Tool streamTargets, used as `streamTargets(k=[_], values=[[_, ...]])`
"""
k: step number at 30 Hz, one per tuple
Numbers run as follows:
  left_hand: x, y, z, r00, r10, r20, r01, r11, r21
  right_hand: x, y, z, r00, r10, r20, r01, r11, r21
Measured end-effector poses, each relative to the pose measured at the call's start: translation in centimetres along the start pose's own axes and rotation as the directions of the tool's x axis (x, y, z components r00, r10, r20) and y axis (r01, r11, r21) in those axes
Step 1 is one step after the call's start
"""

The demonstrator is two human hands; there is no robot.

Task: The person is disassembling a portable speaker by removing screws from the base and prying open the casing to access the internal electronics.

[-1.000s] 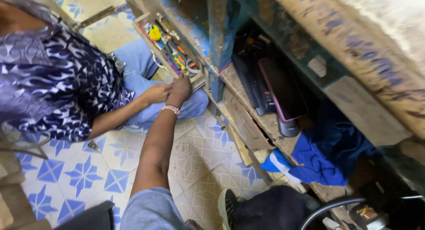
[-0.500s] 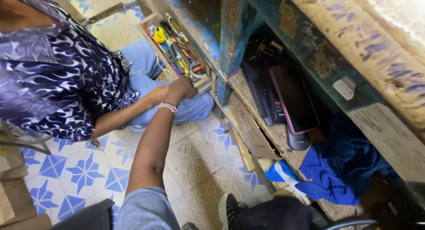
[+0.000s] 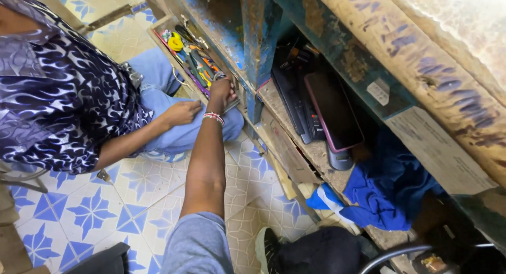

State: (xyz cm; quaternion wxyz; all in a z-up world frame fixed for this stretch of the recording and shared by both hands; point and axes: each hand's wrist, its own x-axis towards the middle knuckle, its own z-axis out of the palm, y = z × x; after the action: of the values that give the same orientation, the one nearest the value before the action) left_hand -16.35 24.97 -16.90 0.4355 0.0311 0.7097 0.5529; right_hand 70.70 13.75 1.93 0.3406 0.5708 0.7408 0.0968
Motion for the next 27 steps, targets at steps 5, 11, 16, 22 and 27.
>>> streamTargets(k=[5, 11, 16, 22, 27], values=[[-5.1, 1.6, -12.2, 0.946, -0.183, 0.269, 0.227, 0.964, -0.141, 1.0, -2.2, 1.1, 0.997, 0.056, 0.054, -0.054, 0.998, -0.042], [-7.2, 4.1, -1.6, 0.954, -0.116, 0.276, 0.229, 0.877, -0.423, 1.7, -2.6, 1.2, 0.989, 0.090, 0.115, -0.075, 0.989, -0.129], [-5.0, 2.6, -0.7, 0.963, -0.098, 0.250, 0.200, 0.883, -0.424, 1.6, -3.2, 1.4, 0.978, 0.121, 0.168, -0.086, 0.976, -0.198], [-4.3, 1.9, -1.0, 0.986, -0.110, 0.129, 0.132, 0.974, -0.186, 6.2, -4.0, 3.9, 0.960, 0.170, 0.221, -0.108, 0.957, -0.269], [-1.1, 1.6, -4.8, 0.935, 0.281, -0.219, -0.100, 0.796, 0.596, 9.1, -3.5, 9.5, 0.941, 0.209, 0.265, -0.117, 0.939, -0.324]])
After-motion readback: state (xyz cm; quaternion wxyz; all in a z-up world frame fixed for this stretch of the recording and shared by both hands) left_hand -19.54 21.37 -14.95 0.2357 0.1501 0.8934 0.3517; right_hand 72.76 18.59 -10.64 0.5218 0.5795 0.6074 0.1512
